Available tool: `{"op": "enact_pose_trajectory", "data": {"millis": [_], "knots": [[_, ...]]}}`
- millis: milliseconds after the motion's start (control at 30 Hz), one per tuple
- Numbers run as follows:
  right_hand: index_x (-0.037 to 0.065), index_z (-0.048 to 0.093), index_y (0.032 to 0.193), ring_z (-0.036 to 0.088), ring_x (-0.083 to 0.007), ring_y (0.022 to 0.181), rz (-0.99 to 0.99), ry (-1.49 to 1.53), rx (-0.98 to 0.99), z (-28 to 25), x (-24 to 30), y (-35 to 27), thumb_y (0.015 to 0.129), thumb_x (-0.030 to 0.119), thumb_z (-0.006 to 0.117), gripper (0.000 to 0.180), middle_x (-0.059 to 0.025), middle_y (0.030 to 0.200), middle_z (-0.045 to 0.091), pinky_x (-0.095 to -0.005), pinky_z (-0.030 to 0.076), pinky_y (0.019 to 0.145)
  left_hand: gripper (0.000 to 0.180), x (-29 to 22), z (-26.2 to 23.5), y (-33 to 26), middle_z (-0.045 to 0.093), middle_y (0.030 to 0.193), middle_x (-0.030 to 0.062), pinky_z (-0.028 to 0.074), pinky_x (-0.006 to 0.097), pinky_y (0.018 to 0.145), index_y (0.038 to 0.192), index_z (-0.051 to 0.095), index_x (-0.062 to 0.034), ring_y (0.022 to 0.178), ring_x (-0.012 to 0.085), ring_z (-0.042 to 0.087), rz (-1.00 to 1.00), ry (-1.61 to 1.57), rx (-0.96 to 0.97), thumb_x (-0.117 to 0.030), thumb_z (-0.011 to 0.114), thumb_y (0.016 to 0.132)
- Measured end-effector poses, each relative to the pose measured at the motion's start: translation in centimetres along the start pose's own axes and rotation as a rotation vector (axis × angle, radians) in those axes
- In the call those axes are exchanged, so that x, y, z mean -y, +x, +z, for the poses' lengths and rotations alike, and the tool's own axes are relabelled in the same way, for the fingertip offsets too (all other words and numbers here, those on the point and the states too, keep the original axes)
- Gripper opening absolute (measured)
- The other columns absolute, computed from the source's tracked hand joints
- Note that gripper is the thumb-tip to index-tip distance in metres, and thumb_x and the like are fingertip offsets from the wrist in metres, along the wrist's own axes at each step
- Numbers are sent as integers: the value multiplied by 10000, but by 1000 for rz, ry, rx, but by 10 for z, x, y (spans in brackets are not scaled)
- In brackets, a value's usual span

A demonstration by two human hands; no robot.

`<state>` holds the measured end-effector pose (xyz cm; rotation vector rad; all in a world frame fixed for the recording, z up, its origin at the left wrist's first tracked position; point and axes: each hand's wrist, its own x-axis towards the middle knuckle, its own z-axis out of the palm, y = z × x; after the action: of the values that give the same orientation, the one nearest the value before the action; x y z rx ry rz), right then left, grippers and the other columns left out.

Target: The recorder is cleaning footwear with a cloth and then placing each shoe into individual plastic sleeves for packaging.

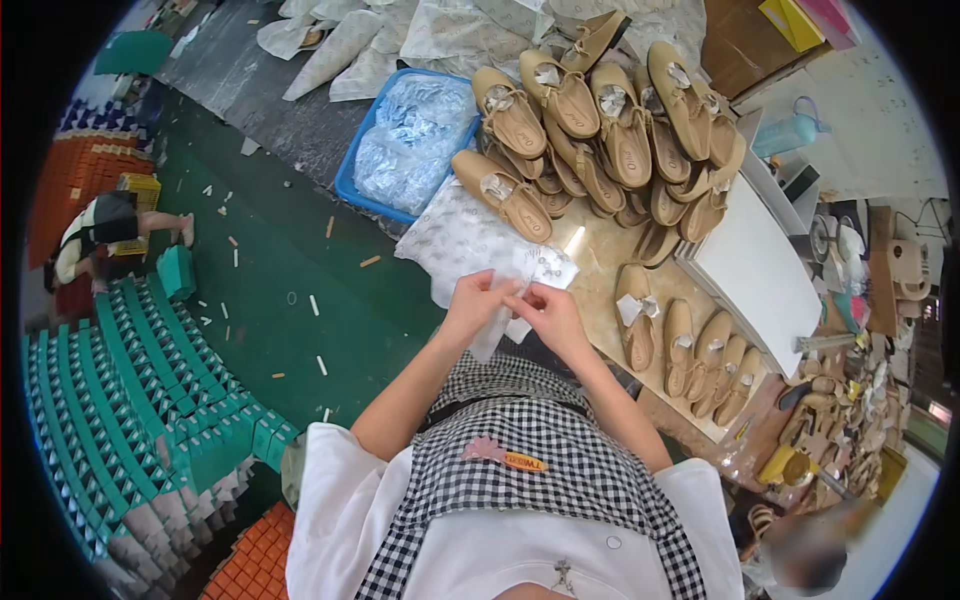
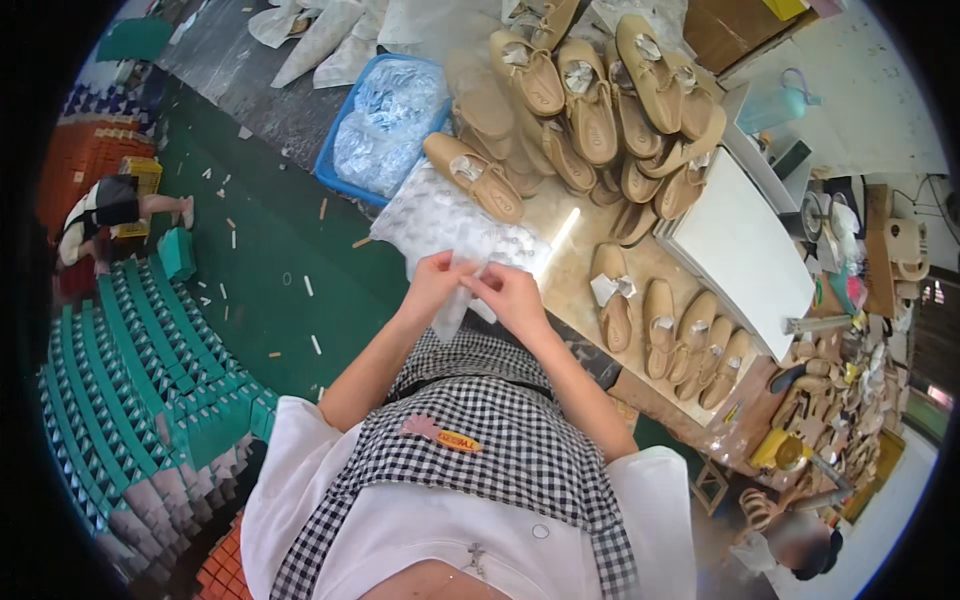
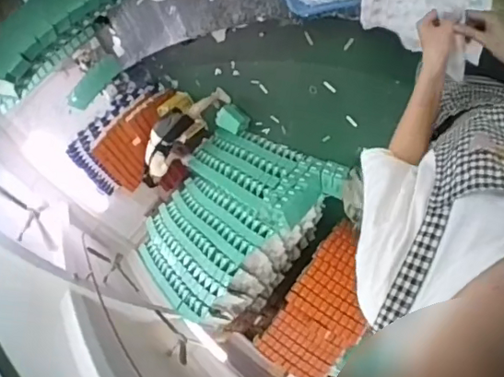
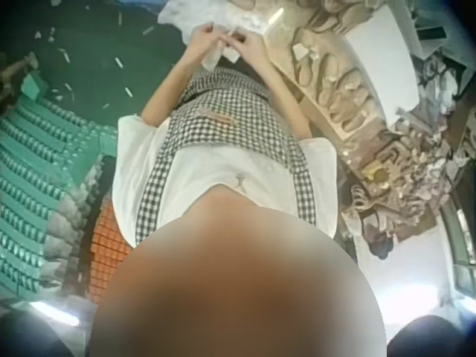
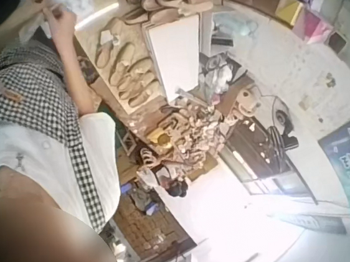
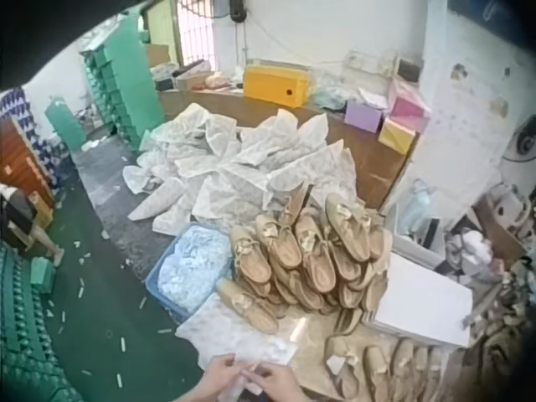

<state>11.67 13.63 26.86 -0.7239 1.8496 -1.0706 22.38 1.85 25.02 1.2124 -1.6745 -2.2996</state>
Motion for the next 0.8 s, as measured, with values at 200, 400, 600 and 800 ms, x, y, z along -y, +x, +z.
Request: {"op": "enact_pose_trajectory", "data": {"millis": [200, 400, 600, 800], "knots": [[12, 602, 747, 560, -109, 565, -227, 152, 31, 28, 13, 32, 837, 231, 646, 240, -72, 589, 601, -250, 436, 544, 215, -47, -64, -17, 618, 804, 6, 447, 237, 614, 902, 643, -24, 690, 93, 566, 83, -385, -275, -232, 598, 882], [62, 645, 945, 577, -262, 930, -485, -206, -195, 20, -2, 82, 797, 247, 663, 238, -109, 948, 621, -353, 461, 804, 182, -128, -112, -50, 494, 554, -69, 287, 182, 469, 642, 606, -26, 528, 4, 383, 266, 236, -240, -91, 663, 802], [59, 631, 1005, 589, -341, 874, -22, -722, -533, -9, -79, 140, 823, 227, 613, 248, -142, 969, 623, -404, 485, 758, 142, -179, -107, -31, 580, 588, -23, 377, 197, 498, 754, 669, 21, 559, 17, 472, 320, 402, -79, -111, 720, 739], [24, 601, 1033, 510, -136, 589, -130, -227, -589, -61, 27, 48, 897, 186, 534, 223, -129, 660, 547, -301, 434, 577, 217, -167, -125, 32, 644, 649, 11, 436, 230, 553, 900, 703, -14, 592, 50, 537, 310, 485, -72, -186, 686, 769]]}}
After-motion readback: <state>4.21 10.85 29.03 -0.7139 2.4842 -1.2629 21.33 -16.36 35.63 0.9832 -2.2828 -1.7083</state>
